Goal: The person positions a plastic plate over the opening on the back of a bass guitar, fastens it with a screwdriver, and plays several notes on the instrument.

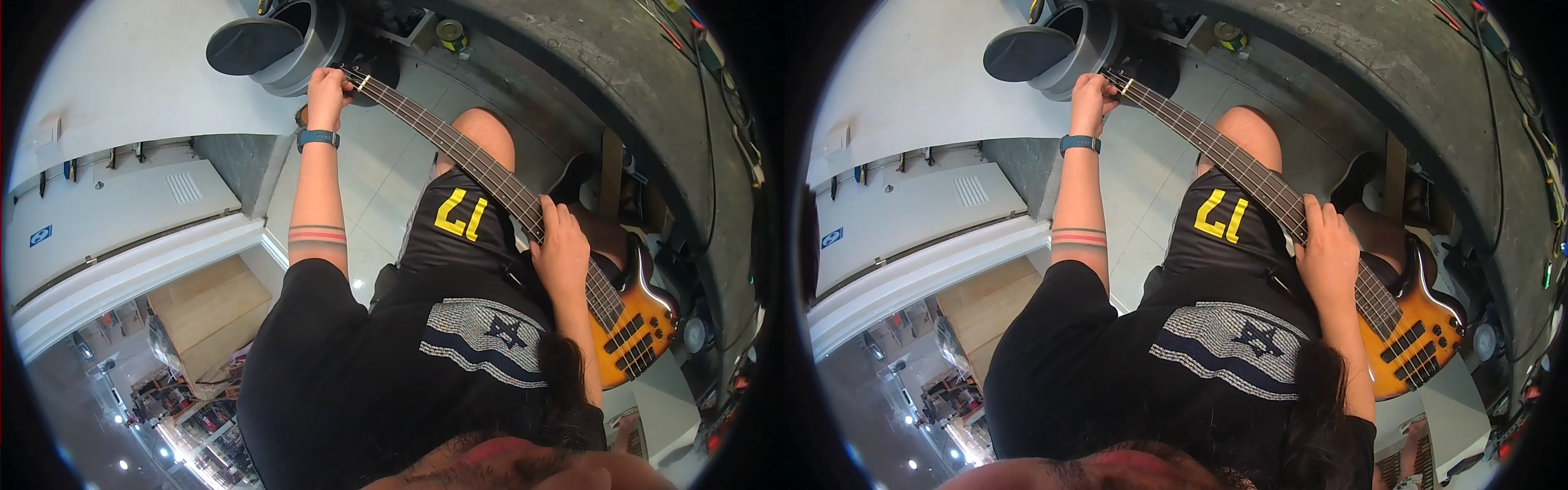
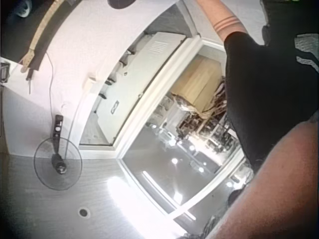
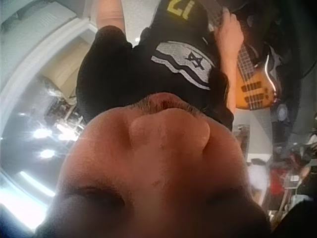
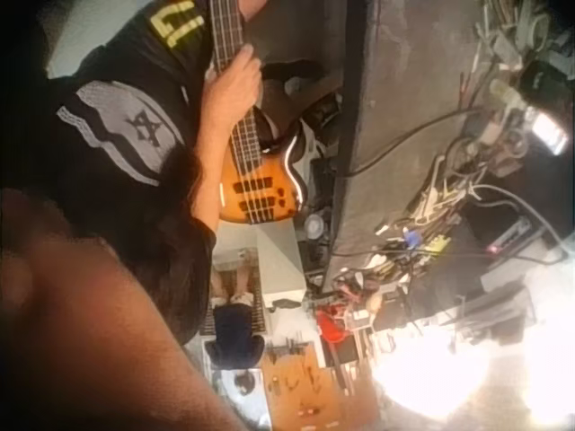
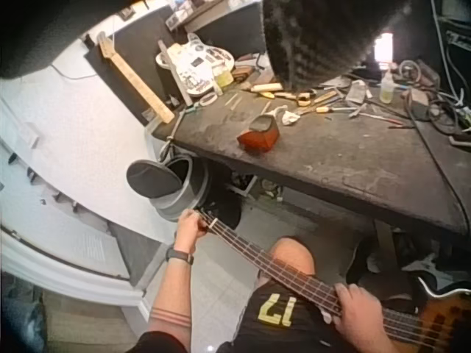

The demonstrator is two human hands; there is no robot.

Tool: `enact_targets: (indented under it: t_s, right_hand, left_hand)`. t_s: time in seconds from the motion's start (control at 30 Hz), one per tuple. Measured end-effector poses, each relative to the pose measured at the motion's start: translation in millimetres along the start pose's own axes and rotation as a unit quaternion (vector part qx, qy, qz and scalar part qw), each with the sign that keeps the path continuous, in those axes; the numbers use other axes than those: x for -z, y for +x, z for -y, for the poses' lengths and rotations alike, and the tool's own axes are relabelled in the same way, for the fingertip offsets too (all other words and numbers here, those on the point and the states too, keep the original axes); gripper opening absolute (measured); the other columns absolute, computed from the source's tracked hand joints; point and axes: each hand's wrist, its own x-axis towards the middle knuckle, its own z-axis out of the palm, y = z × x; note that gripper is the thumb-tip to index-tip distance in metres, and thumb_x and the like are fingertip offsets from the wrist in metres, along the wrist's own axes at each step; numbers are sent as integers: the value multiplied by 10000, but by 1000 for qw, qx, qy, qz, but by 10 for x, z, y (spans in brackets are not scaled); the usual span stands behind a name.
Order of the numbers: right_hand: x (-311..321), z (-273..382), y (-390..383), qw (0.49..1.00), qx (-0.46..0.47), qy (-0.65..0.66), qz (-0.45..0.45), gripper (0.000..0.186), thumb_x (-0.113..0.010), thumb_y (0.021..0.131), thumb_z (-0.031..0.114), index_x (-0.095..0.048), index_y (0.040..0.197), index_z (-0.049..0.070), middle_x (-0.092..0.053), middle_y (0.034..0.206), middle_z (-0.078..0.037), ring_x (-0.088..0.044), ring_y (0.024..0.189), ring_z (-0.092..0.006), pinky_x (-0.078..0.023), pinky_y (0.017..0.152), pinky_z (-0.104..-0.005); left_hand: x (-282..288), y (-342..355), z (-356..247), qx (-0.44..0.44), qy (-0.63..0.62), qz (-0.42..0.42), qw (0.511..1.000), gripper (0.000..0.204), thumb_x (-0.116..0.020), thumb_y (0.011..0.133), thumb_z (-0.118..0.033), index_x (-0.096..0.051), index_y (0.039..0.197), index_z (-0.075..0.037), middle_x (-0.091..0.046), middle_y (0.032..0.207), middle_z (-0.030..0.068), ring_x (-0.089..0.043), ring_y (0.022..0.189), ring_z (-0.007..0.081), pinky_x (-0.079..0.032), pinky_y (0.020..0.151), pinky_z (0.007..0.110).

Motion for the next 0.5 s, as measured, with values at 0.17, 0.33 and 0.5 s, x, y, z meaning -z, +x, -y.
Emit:
enact_targets:
  t_s: [0.17,0.33,0.5]
  right_hand:
    - [1,-3,1,1000,0,5,0,792,-922,737,71,-577,1449,94,-643,1129,-113,-694,1042,-335,-596,861,-464]
    - [-28,-5,-4,1000,-2,-2,-10,795,-922,735,79,-576,1451,95,-644,1131,-111,-692,1040,-330,-599,855,-458]
    - [-16,12,1,1000,1,-11,-4,799,-923,735,87,-574,1454,93,-646,1138,-109,-692,1042,-325,-604,856,-453]
  left_hand:
    - [61,-69,-31,-1,37,24,999,270,-665,1045,-302,-658,1164,-60,-725,981,79,-706,869,200,-611,817,390]
    - [70,-139,-95,-84,247,18,965,341,-755,1051,-336,-754,1135,-6,-770,992,104,-706,829,163,-562,771,332]
    - [47,-63,142,-273,177,34,945,182,-721,1068,-148,-777,1139,10,-775,1009,108,-709,842,206,-557,799,368]
